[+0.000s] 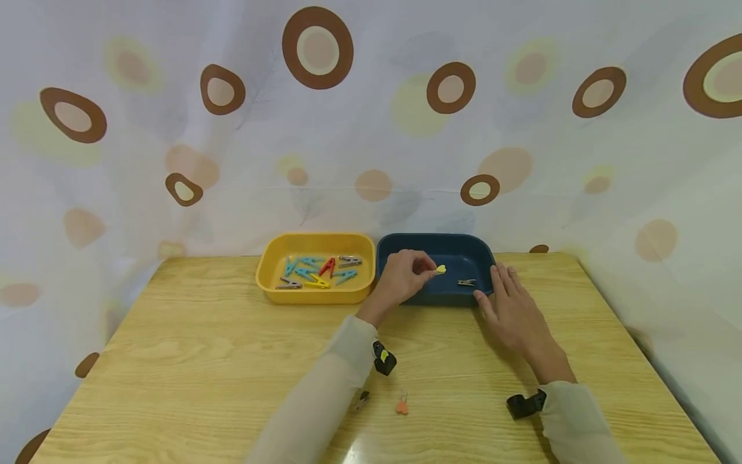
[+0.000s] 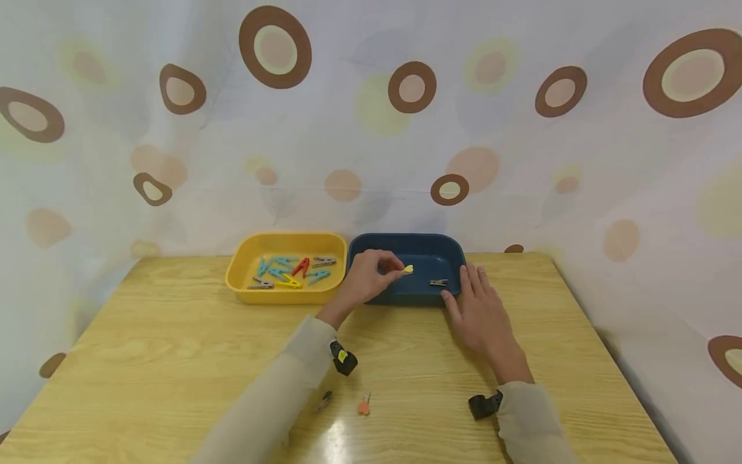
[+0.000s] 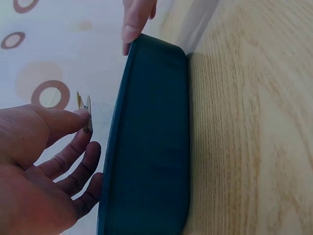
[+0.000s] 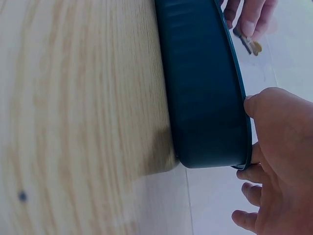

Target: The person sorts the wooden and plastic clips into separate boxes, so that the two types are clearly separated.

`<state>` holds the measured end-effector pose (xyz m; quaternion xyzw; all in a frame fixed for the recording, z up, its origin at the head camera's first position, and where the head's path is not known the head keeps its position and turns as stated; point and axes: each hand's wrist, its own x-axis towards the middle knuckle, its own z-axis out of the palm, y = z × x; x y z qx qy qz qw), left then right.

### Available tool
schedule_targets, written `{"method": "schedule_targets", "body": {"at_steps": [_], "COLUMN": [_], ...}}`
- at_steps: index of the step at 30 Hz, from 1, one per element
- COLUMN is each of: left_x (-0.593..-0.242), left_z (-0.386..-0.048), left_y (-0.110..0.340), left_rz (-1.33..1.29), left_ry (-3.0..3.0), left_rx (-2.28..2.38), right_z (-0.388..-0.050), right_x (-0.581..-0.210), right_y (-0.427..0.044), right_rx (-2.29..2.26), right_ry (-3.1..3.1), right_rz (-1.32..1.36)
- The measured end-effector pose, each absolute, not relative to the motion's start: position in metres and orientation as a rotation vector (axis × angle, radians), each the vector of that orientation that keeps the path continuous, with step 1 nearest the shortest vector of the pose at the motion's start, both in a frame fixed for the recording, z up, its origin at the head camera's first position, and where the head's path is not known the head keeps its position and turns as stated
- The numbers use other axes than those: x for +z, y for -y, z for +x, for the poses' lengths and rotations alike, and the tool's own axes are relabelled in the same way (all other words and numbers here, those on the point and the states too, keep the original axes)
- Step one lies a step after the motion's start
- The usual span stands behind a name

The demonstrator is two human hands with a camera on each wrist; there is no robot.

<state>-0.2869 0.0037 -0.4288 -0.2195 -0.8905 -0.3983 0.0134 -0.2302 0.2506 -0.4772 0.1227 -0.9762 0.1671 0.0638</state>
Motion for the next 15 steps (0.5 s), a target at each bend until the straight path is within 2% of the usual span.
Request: {"method": "schedule_targets", "body": {"at_steps": [15], "left_x": [-0.444], "left_z": [-0.31], "left_y": [-0.022], "left_rz": [-0.672], "left_ry": [2.801], "left_rx": [-1.324], "right_z": [-0.23], "right_x": [-0.475], "right_y": [-0.249], "right_rx": [0.501], "right_ry": [2.939], "right_rz": [0.367]}}
